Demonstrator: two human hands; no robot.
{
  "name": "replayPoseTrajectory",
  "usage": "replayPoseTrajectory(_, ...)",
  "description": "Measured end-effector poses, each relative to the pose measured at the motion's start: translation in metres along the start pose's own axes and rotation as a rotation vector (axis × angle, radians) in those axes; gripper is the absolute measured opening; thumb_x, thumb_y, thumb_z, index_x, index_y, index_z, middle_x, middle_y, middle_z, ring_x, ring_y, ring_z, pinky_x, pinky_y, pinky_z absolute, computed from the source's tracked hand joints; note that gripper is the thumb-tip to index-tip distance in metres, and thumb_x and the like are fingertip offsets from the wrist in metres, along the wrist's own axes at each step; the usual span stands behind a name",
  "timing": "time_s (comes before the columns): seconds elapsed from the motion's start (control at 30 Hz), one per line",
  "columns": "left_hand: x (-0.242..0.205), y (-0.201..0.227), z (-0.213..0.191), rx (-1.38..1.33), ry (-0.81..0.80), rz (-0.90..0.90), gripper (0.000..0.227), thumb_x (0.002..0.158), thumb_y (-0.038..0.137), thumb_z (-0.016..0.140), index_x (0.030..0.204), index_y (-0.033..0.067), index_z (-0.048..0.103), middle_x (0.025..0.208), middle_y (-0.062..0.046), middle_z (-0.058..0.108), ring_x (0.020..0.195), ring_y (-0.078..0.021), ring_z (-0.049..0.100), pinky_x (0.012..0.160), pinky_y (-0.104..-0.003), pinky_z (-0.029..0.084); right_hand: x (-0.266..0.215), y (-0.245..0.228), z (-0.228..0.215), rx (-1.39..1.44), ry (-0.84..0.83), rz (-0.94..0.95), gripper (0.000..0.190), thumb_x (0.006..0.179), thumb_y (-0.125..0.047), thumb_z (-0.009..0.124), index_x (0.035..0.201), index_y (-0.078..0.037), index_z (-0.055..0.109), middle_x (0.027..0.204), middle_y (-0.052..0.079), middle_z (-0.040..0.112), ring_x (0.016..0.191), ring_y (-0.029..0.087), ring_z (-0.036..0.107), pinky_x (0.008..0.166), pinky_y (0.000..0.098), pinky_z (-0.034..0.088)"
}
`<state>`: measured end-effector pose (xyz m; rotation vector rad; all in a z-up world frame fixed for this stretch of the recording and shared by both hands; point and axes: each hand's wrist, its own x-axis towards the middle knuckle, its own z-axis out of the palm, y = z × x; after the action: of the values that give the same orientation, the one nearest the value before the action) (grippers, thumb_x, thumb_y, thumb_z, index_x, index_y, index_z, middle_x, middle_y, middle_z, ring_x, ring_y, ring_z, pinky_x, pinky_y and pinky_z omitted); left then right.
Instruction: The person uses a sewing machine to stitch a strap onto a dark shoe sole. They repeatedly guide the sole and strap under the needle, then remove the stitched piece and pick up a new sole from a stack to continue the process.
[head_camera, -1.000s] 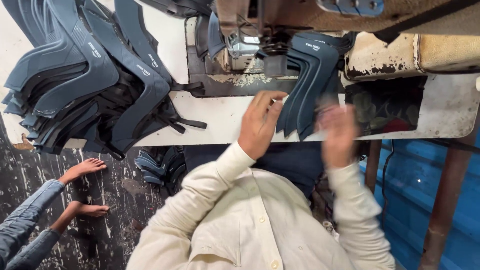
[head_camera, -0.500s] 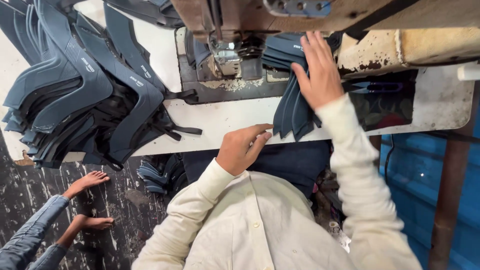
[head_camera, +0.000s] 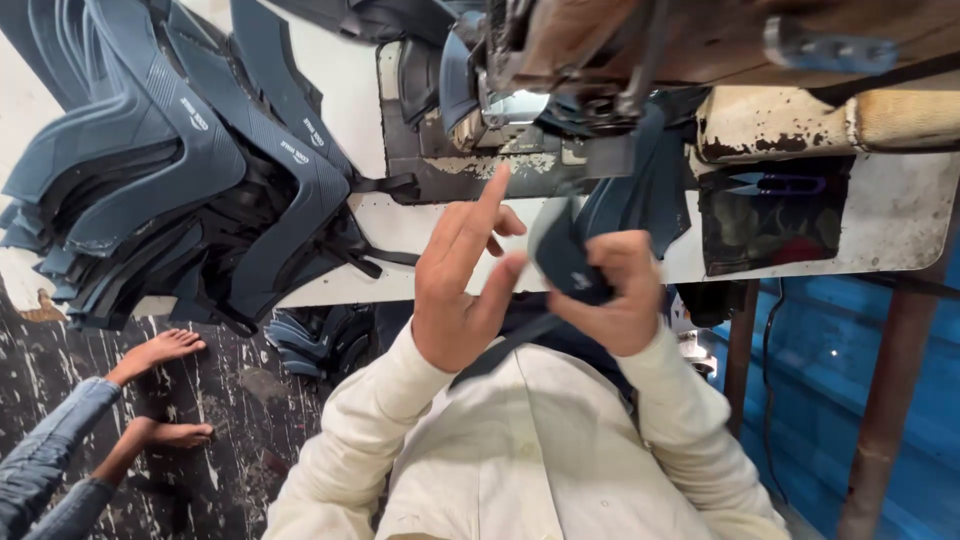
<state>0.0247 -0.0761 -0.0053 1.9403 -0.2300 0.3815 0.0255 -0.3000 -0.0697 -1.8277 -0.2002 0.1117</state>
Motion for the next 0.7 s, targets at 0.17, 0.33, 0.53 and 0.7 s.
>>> replayPoseTrajectory(0.17, -0.017, -0.018, 0.009, -0.35, 0.119, -0.238, 0.052, 0.118, 0.005, 0.049, 0.164, 0.0067, 0.026, 0.099, -0.003, 0.068, 0.077, -0.0072, 0.061, 0.073, -0.022, 0.054, 0.033, -0.009, 0.027, 0.272, -0.239, -0.001, 0.059, 0.079, 0.0, 0.092, 0.109, -0.007, 0.042, 0.101, 0.002, 0.063, 0.095, 0.009, 0.065, 0.082, 0.0235, 0.054)
replayPoseTrajectory(0.33, -0.012, -0.022, 0.012, -0.376, 0.189, -0.254, 0.057, 0.115, 0.002, 0.053, 0.166, 0.0092, 0.028, 0.093, -0.001, 0.065, 0.072, -0.004, 0.056, 0.064, -0.02, 0.049, 0.041, 0.007, 0.021, 0.334, -0.353, 0.083, 0.043, 0.09, -0.016, 0.084, 0.113, -0.004, 0.05, 0.1, 0.004, 0.059, 0.088, 0.007, 0.062, 0.075, 0.0211, 0.053)
replayPoseTrajectory(0.53, -0.001, -0.017, 0.012, -0.601, 0.122, -0.388, 0.052, 0.114, -0.002, 0.053, 0.162, 0.0103, 0.037, 0.098, 0.0, 0.067, 0.07, -0.0024, 0.057, 0.061, -0.02, 0.05, 0.081, -0.057, 0.028, 0.37, -0.153, 0.012, 0.034, 0.105, -0.023, 0.059, 0.131, -0.002, 0.053, 0.113, 0.008, 0.07, 0.097, 0.011, 0.071, 0.087, 0.0234, 0.058)
replayPoseTrajectory(0.7, 0.007, -0.023, 0.015, -0.59, 0.118, -0.414, 0.055, 0.114, -0.001, 0.055, 0.164, 0.0125, 0.038, 0.103, 0.002, 0.065, 0.07, -0.0008, 0.051, 0.063, -0.019, 0.048, 0.096, -0.05, 0.037, 0.17, -0.135, -0.072, 0.017, 0.112, -0.001, 0.069, 0.128, 0.005, 0.065, 0.112, 0.007, 0.069, 0.094, 0.007, 0.064, 0.083, 0.0184, 0.051)
